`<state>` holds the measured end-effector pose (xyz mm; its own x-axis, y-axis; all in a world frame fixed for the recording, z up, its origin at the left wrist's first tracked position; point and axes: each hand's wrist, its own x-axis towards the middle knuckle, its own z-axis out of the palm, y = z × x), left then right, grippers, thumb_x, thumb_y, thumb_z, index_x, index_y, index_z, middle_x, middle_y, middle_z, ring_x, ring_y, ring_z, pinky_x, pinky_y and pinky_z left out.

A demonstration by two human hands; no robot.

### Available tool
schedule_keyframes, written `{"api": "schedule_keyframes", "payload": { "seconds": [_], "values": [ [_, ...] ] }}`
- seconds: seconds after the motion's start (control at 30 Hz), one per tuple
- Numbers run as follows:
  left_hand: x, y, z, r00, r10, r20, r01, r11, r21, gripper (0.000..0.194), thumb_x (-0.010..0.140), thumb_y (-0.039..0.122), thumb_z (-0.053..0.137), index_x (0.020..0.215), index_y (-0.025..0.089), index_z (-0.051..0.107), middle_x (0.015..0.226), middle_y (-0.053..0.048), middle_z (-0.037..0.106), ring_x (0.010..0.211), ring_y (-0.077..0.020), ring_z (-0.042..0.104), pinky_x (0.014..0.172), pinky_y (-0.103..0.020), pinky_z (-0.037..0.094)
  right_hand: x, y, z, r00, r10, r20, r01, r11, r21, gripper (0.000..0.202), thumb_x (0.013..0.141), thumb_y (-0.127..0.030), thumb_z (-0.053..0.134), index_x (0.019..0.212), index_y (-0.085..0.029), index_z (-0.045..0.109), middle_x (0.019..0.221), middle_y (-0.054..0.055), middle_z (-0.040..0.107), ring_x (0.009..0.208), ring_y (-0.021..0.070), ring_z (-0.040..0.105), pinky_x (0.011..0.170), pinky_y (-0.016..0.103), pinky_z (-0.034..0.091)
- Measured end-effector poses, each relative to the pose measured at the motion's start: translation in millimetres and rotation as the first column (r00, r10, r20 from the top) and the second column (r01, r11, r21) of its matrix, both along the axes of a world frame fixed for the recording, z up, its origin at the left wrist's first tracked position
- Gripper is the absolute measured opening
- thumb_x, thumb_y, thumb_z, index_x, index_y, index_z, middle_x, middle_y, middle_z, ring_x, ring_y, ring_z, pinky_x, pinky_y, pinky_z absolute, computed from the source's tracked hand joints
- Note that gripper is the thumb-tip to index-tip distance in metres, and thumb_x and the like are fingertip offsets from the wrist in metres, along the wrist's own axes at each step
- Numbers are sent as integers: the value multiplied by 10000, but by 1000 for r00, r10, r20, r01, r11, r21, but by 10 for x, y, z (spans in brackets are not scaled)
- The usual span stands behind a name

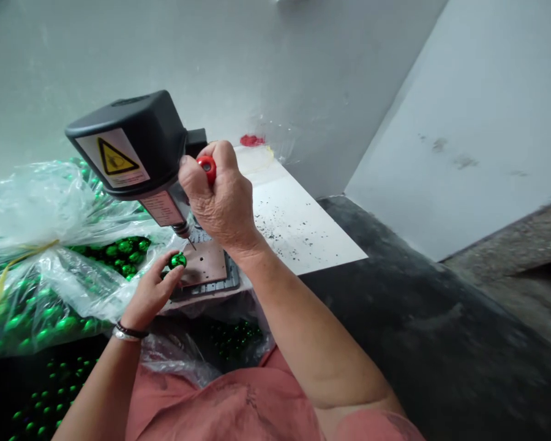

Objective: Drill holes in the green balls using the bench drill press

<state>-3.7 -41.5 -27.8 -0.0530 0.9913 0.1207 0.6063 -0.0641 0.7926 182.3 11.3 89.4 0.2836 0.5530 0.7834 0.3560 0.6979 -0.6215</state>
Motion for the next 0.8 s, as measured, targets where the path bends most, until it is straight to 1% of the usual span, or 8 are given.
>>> {"api": "schedule_keyframes", "payload": {
  "seconds": [0.1, 0.17, 0.23, 0.3, 0.47, 0.57, 0.7, 0.8],
  "values": [
    [-12, 108, 25, 972, -65, -226, 55, 997, -53, 517, 776, 382, 557, 1243, 162, 515, 1086, -107, 656, 918, -225, 626, 819, -362, 482, 3, 5, 0, 1000, 17, 4, -17, 1000, -1, 258, 864, -453, 435, 791, -207, 410, 665, -63, 417, 586, 5, 499, 527, 134, 447],
    [22, 148, 38, 954, -38, -298, 16, 997, -78, 547, 753, 383, 579, 1239, 147, 489, 1069, -114, 668, 898, -232, 637, 786, -356, 489, 5, -1, 8, 999, 36, -4, -36, 999, -10, 255, 861, -447, 440, 783, -206, 408, 686, -55, 435, 649, 17, 550, 560, 144, 474],
    [61, 171, 52, 933, -16, -360, -13, 997, -78, 490, 740, 381, 587, 1167, 148, 531, 1032, -107, 680, 881, -234, 643, 759, -339, 488, 6, -12, 19, 998, 56, -23, -56, 998, -21, 254, 855, -443, 449, 770, -208, 407, 720, -43, 459, 747, 43, 601, 593, 155, 495],
    [87, 187, 70, 914, -37, -404, 4, 997, -82, 415, 744, 372, 576, 1105, 168, 584, 1006, -86, 692, 878, -228, 646, 759, -322, 481, 8, -25, 30, 997, 64, -43, -66, 997, -38, 248, 846, -435, 463, 760, -210, 404, 760, -33, 479, 845, 71, 626, 618, 165, 509],
    [109, 243, 106, 927, -66, -370, 13, 990, -143, 433, 752, 361, 550, 1149, 202, 616, 985, -49, 709, 856, -199, 644, 769, -299, 473, 13, -43, 43, 997, 56, -45, -60, 995, -82, 227, 840, -406, 483, 757, -210, 403, 808, -23, 499, 967, 108, 625, 660, 178, 531],
    [125, 283, 121, 941, -56, -333, 1, 987, -163, 470, 723, 373, 583, 1150, 179, 599, 1016, -64, 703, 843, -195, 640, 754, -298, 469, 17, -50, 47, 1000, 21, -5, -22, 995, -99, 246, 852, -432, 452, 766, -206, 408, 818, -13, 496, 1024, 124, 617, 685, 187, 540],
    [152, 311, 164, 939, -58, -340, 7, 989, -149, 395, 702, 374, 601, 1032, 159, 629, 939, -70, 706, 795, -192, 629, 703, -285, 459, 23, -64, 54, 998, -22, 65, 29, 994, -102, 307, 872, -496, 357, 785, -206, 412, 799, -15, 479, 964, 105, 638, 684, 197, 540],
    [168, 319, 194, 924, -100, -368, 34, 983, -182, 374, 713, 367, 589, 1023, 169, 654, 876, -50, 706, 749, -178, 619, 682, -270, 451, 25, -73, 58, 998, -24, 59, 31, 992, -120, 277, 871, -466, 392, 780, -205, 409, 791, -21, 484, 896, 85, 641, 671, 187, 534]
  ]
}}
